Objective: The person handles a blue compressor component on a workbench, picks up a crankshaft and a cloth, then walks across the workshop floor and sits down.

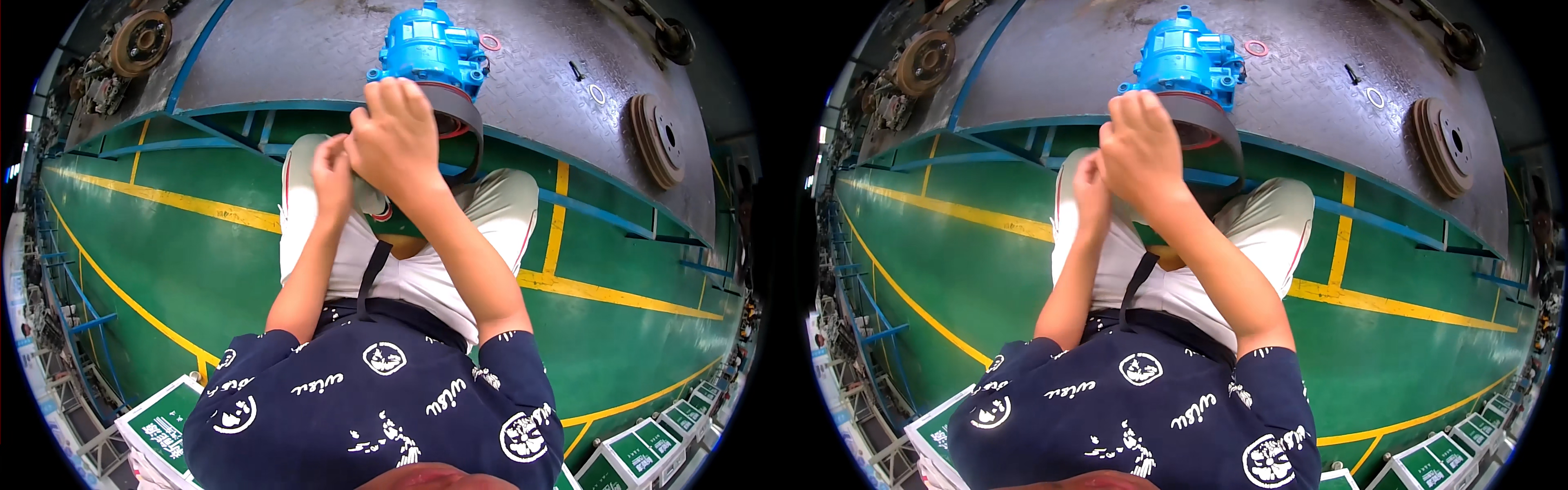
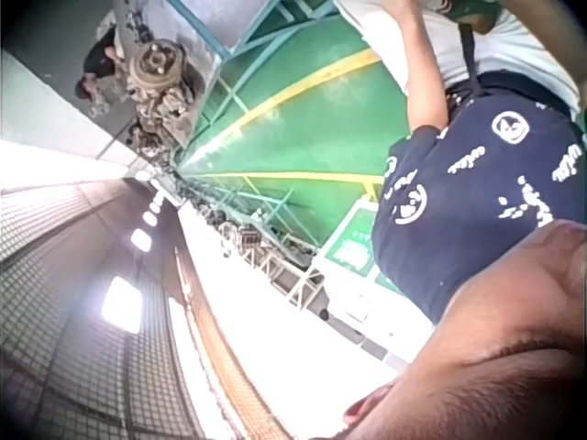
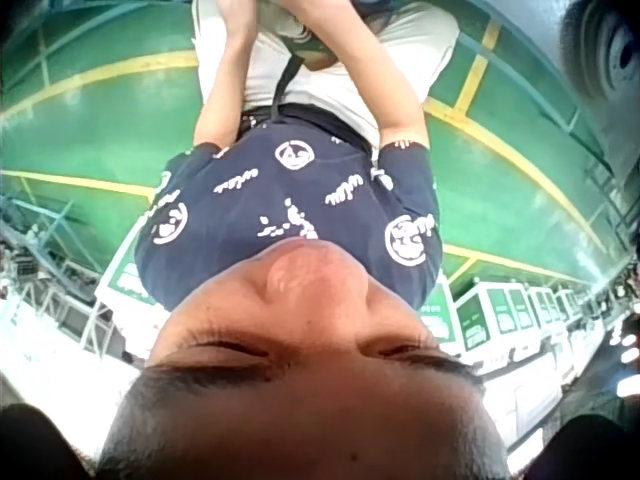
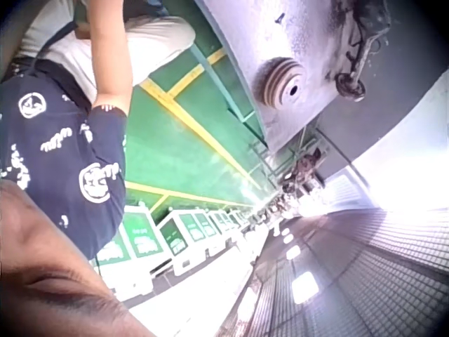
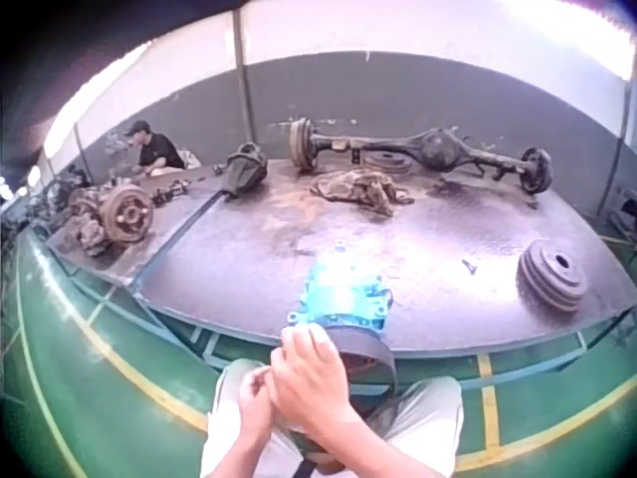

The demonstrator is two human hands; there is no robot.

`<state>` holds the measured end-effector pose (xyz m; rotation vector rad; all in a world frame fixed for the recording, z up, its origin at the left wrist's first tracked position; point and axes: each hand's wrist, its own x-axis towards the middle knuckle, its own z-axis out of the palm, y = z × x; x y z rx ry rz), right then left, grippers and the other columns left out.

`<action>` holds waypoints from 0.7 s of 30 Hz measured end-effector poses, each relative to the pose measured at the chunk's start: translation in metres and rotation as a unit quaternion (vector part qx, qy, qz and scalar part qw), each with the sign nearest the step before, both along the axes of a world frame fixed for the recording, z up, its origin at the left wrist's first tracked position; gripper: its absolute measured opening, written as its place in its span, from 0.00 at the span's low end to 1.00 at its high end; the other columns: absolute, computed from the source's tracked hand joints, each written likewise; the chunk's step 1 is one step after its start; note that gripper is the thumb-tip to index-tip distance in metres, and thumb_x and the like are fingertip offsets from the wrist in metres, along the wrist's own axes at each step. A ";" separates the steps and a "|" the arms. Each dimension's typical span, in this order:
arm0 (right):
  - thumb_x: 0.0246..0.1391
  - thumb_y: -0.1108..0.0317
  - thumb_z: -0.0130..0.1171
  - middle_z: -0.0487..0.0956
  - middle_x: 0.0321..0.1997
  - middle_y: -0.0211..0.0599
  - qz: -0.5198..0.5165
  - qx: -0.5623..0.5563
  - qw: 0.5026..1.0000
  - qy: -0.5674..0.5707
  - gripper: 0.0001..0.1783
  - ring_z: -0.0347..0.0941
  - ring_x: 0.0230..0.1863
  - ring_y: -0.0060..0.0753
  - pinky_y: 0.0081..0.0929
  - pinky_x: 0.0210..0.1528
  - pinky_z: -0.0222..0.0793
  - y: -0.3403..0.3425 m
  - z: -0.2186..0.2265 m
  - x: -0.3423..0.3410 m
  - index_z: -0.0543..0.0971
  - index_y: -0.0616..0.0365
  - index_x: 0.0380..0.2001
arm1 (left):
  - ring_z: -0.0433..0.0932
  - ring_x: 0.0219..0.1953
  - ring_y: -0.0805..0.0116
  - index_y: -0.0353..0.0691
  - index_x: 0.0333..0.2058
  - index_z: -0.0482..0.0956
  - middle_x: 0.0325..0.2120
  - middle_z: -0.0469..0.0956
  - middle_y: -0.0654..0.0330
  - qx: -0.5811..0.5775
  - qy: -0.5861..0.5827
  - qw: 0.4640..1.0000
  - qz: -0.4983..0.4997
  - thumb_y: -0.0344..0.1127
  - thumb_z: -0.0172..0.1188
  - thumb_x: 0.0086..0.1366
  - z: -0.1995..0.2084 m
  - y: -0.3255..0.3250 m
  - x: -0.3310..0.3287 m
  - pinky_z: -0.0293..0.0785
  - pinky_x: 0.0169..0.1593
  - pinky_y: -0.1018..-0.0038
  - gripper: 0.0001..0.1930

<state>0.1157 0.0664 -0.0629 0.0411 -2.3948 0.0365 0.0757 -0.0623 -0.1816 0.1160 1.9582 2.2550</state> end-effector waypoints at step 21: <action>0.43 0.73 0.68 0.81 0.45 0.40 0.071 -0.240 0.955 0.161 0.17 0.75 0.51 0.44 0.41 0.54 0.69 0.054 -0.043 0.092 0.87 0.54 0.41 | 0.79 0.34 0.59 0.46 0.40 0.89 0.39 0.88 0.62 -0.155 0.580 0.792 -0.113 0.32 0.75 0.56 0.141 0.107 -0.014 0.76 0.40 0.67 0.12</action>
